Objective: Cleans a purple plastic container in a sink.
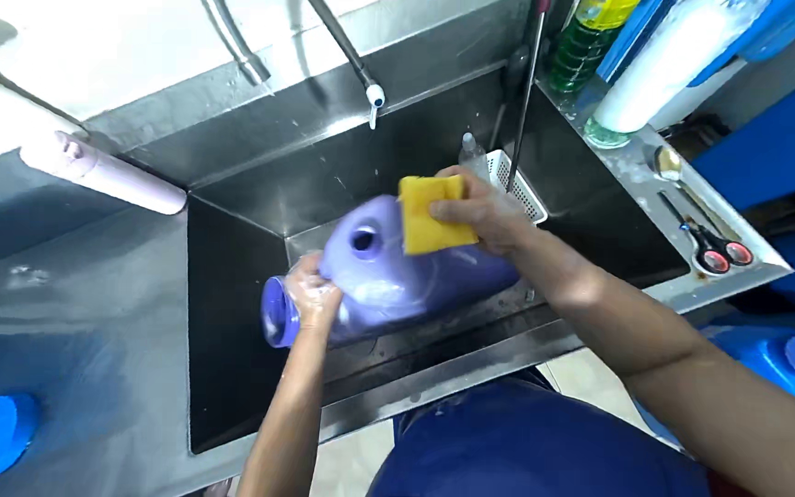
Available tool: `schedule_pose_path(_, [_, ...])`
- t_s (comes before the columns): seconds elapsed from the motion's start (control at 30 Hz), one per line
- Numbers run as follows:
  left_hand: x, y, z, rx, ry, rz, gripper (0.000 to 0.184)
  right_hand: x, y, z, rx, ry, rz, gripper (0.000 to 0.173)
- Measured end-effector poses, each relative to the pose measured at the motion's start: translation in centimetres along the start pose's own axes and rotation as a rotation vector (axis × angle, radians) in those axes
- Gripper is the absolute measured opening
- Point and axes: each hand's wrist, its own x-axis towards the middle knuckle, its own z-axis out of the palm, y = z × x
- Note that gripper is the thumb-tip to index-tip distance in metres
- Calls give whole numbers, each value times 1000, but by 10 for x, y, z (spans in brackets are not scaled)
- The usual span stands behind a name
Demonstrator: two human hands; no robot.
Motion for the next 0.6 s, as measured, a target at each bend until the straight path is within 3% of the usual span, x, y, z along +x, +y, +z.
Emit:
schedule_pose_path(0.03, [-5,-22,3,-83,7,-68,23,1,7,17,-140,9,-65,45])
schedule_pose_path(0.07, [-12,-48,7,-160,-90,-158,28,11,29,22,-348,53,-121,50])
schedule_pose_path(0.13, [-21,-105,14,-267,-374,-263,54,47,87,-18,-841,217,-193,50])
schedule_pose_path(0.2, [-23,-132,11,-417,-479,-400,79,71,115,-63,-1037,364,-17,43])
schedule_pose_path(0.23, [-23,-133,10,-483,-459,-455,80,73,113,-54,-1056,403,54,44])
schedule_pose_path(0.3, [-24,-139,13,-491,-434,-492,69,59,116,40,-1046,313,-23,53])
schedule_pose_path(0.37, [-29,-145,13,-446,-489,-425,54,27,129,155,-983,-17,-147,61])
schedule_pose_path(0.4, [-31,-146,12,-404,-510,-380,48,14,130,185,-959,-159,-180,59])
schedule_pose_path(0.43, [-31,-145,9,-352,-528,-343,45,8,129,188,-951,-210,-213,52])
schedule_pose_path(0.5, [-30,-137,3,-303,-558,-332,40,8,134,117,-1097,18,-249,40])
schedule_pose_path(0.53, [-29,-135,3,-301,-567,-346,39,15,135,58,-1220,177,-164,39])
schedule_pose_path(0.6, [-26,-138,4,-302,-587,-374,40,33,129,-40,-1245,467,202,55])
